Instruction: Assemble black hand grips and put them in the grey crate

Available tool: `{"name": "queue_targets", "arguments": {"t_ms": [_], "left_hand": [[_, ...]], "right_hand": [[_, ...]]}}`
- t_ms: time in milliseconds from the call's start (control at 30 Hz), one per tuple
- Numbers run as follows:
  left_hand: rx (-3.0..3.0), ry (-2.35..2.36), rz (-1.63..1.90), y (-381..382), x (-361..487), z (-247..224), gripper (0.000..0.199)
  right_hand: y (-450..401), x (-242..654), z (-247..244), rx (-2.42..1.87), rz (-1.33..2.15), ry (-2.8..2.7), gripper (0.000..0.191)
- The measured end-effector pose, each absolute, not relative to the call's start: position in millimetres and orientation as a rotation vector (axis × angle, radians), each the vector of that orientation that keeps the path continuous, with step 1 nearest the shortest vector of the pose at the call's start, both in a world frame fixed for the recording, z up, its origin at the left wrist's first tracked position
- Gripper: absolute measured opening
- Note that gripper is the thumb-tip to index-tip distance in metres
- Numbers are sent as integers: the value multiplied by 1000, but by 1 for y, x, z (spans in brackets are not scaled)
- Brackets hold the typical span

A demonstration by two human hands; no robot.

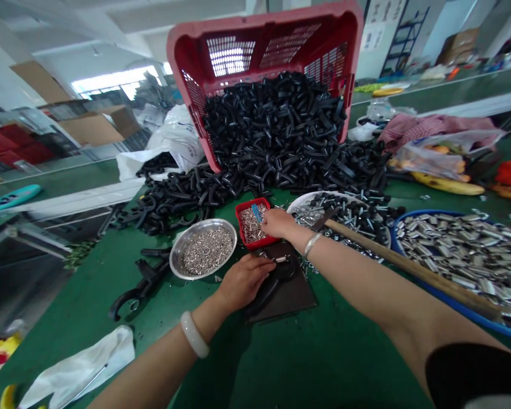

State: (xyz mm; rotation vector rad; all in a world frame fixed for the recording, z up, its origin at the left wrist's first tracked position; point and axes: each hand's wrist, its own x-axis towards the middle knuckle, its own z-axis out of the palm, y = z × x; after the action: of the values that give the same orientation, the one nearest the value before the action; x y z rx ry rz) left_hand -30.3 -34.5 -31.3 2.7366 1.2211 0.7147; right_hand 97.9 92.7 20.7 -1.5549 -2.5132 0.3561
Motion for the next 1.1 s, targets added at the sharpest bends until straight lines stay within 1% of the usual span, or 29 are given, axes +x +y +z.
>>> {"name": "queue_targets", "arguments": {"t_ms": [67,133,200,267,300,367,433,467,533,600,633,667,767,833,967,1100], "left_hand": [[2772,1206,648,-36,-31,-29,31],[2781,1232,585,-38,-30,-24,33],[2776,1271,502,-42,-30,-19,37],[2757,1317,410,-48,-30,-13,45],[2743,1345,368,-51,-29,-11,50],[2713,1409,304,-58,-27,-7,58],[2683,1481,258,-63,-24,-5,58],[2669,1514,244,-65,-22,-5,56],[2648,1546,217,-67,-19,-4,54],[2639,1543,192,-68,-18,-3,54],[2639,1538,180,-68,-18,-2,54],[2640,1535,168,-68,-18,-2,55],[2643,1548,151,-68,-19,-2,56],[2648,1545,156,-67,-20,-2,57],[2676,1496,246,-65,-22,-5,56],[2690,1457,330,-64,-24,-8,54]], "right_hand": [[88,114,28,-1559,311,-2521,25],[77,148,37,-1615,202,-2511,33],[60,195,43,-1822,-89,-2532,33],[38,246,44,-2083,-259,-2564,29],[27,269,43,-2207,-262,-2578,27],[8,306,37,-2239,-210,-2621,27],[-3,328,31,-2221,-81,-2602,28],[-6,334,29,-2170,62,-2579,27],[-7,339,29,-2005,521,-2484,24],[-9,338,32,-1801,972,-2312,25],[-13,336,35,-1726,1093,-2227,27],[-19,334,37,-1685,1135,-2161,30],[-51,325,37,-1692,1047,-2102,45],[-75,319,33,-1698,934,-2162,53],[-105,305,22,-1635,489,-2364,51],[-111,297,23,-1535,385,-2464,48]]}}
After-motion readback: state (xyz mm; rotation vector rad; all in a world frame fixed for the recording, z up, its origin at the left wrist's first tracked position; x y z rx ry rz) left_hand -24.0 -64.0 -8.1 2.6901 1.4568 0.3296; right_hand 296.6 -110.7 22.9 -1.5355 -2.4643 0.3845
